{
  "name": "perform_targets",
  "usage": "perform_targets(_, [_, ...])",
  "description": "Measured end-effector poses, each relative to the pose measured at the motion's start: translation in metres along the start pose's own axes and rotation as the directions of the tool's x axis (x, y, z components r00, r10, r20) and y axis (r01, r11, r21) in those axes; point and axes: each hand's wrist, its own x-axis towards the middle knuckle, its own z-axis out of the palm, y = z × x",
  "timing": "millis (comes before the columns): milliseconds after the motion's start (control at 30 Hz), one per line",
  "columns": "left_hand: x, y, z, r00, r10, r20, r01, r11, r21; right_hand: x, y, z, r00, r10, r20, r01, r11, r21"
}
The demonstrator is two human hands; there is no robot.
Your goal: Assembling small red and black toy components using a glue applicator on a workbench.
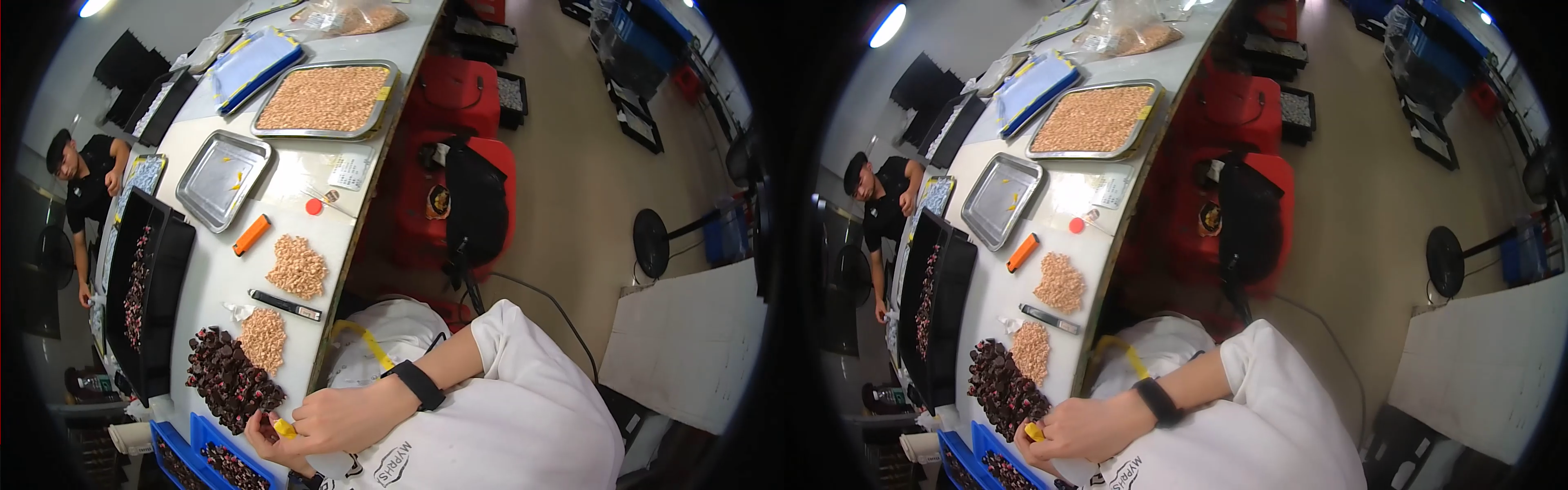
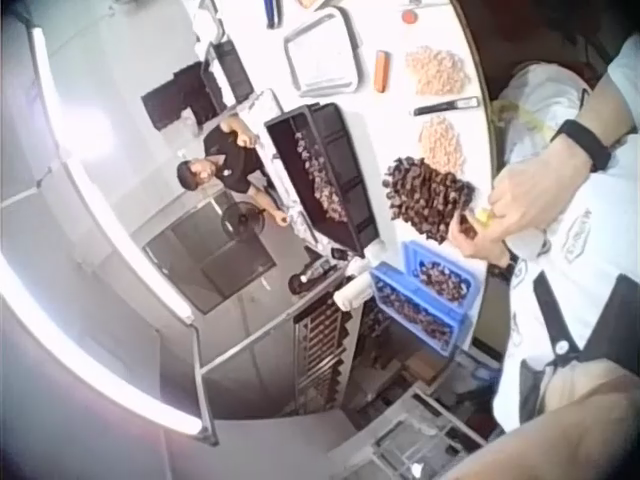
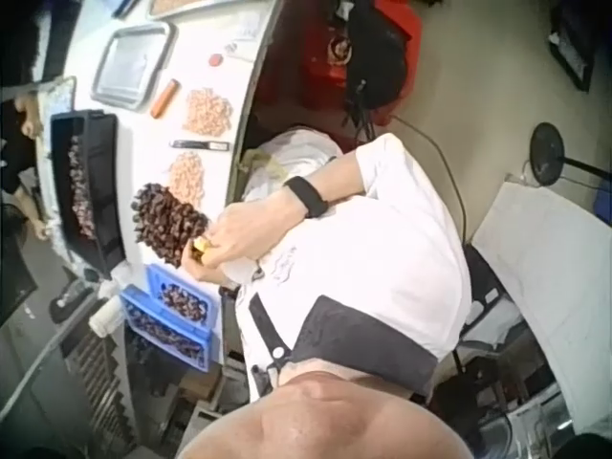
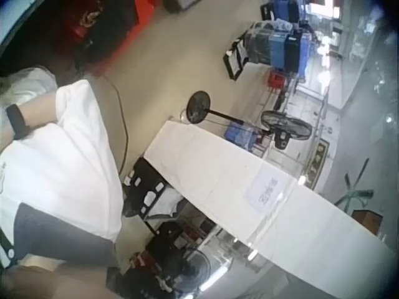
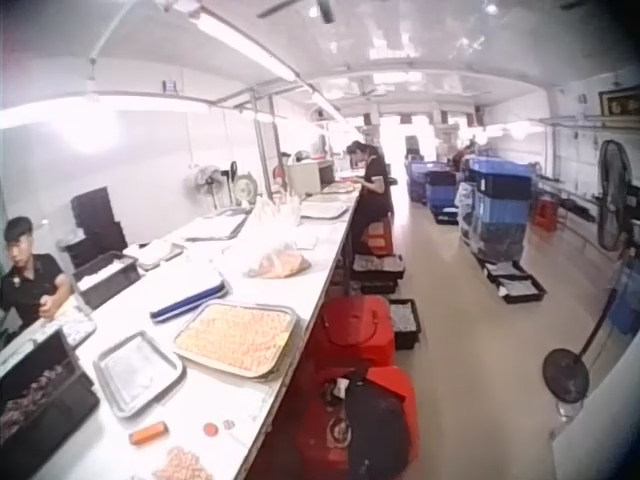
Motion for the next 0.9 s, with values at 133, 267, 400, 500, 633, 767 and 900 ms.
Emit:
perform_targets(133, [0.006,0.010,-0.004,0.999,-0.045,0.015,0.046,0.998,-0.042,0.005,0.005,0.005,1.000,-0.005,-0.024,0.006,0.999,0.042])
perform_targets(267, [0.016,0.019,-0.011,0.997,0.028,0.068,-0.027,0.999,-0.022,0.011,0.007,0.010,0.996,0.094,-0.008,-0.093,0.993,0.066])
perform_targets(400, [0.024,0.040,-0.022,0.998,0.055,0.032,-0.055,0.998,0.013,0.013,0.010,0.014,0.978,0.165,0.128,-0.183,0.973,0.143])
perform_targets(500, [0.023,0.040,-0.026,1.000,0.015,0.001,-0.015,1.000,-0.010,0.022,0.010,0.012,0.983,0.147,0.110,-0.166,0.969,0.185])
perform_targets(633, [0.020,0.032,-0.027,0.994,0.006,-0.107,-0.016,0.996,-0.088,0.024,0.009,0.013,0.959,0.164,0.230,-0.205,0.964,0.168])
perform_targets(767, [0.004,0.007,-0.024,0.977,-0.155,-0.149,0.119,0.966,-0.229,0.033,0.004,0.005,0.954,0.200,0.224,-0.235,0.962,0.138])
perform_targets(900, [0.007,0.011,-0.029,0.969,-0.171,-0.178,0.120,0.957,-0.263,0.031,0.007,0.006,0.949,0.272,0.157,-0.296,0.943,0.152])
